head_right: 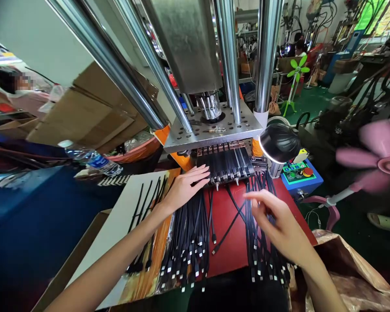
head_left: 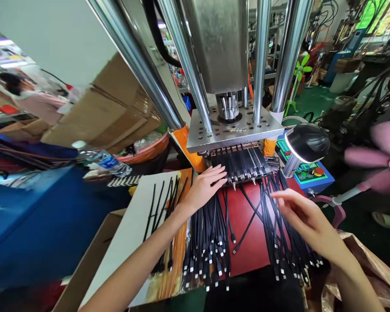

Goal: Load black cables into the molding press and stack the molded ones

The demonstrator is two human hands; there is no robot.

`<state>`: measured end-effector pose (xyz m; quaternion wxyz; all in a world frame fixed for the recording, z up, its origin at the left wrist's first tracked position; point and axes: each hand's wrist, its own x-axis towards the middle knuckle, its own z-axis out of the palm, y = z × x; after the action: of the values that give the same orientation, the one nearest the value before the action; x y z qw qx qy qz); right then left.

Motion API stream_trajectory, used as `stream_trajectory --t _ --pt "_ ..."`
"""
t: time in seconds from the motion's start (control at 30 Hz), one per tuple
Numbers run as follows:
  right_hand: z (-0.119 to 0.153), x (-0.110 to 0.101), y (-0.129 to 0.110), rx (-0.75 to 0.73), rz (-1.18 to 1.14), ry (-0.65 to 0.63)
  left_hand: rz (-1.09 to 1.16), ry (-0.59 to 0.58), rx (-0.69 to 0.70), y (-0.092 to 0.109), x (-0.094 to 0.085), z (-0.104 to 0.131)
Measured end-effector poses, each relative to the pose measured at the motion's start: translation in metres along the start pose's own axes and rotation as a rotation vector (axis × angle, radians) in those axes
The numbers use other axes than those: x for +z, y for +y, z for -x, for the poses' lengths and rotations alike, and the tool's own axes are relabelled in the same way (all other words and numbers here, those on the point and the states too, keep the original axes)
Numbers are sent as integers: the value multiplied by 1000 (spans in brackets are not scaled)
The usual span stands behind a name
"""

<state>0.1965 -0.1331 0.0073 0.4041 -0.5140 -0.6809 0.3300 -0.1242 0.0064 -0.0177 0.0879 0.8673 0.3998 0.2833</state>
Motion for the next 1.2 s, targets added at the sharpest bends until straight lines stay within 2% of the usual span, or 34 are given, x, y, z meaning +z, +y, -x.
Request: stream_trajectory --t 0.1,0.17,0.27,0.33,0.4,0.5,0.57,0.6,0.63,0.73,0.8,0.87,0.93,1.0,1.07,1.13,1.2 --pt "45 9 -9 78 -52 -12 -16 8 -9 1 6 -6" --pt "54 30 -8 105 -74 -110 -20 9 -30 3 9 -11" --pt "51 74 -4 108 -77 -268 -4 21 -70 6 10 -15" --pt "44 104 -7 108 42 -311 4 16 -94 8 10 -17" --pt "36 130 -15 166 289 -314 -1 0 -102 13 8 -16" --pt "24 154 -28 308 612 -330 23 60 -92 37 -1 1" --pt "18 157 -33 362 686 -368 89 129 -140 64 -11 28" --pt "15 156 -33 372 696 -388 140 137 -205 80 -16 45" --pt "13 153 -32 375 699 -409 215 93 -295 95 -20 63" --pt "8 142 -23 389 710 -436 604 -244 -596 131 -22 115" --pt "7 136 -19 386 701 -396 818 -380 -759 143 -15 137" --pt "12 132 -18 327 603 -312 940 -354 -870 144 -5 147" --pt "21 127 -22 207 361 -284 1011 -248 -947 139 5 147" --pt "32 121 -25 130 81 -372 1048 -139 -982 132 10 142" --pt "43 115 -25 164 -58 -475 1032 -103 -955 127 11 138" --pt "49 112 -22 297 73 -402 1001 -146 -901 125 9 136" --pt "51 114 -19 402 363 -266 962 -222 -866 124 8 135"
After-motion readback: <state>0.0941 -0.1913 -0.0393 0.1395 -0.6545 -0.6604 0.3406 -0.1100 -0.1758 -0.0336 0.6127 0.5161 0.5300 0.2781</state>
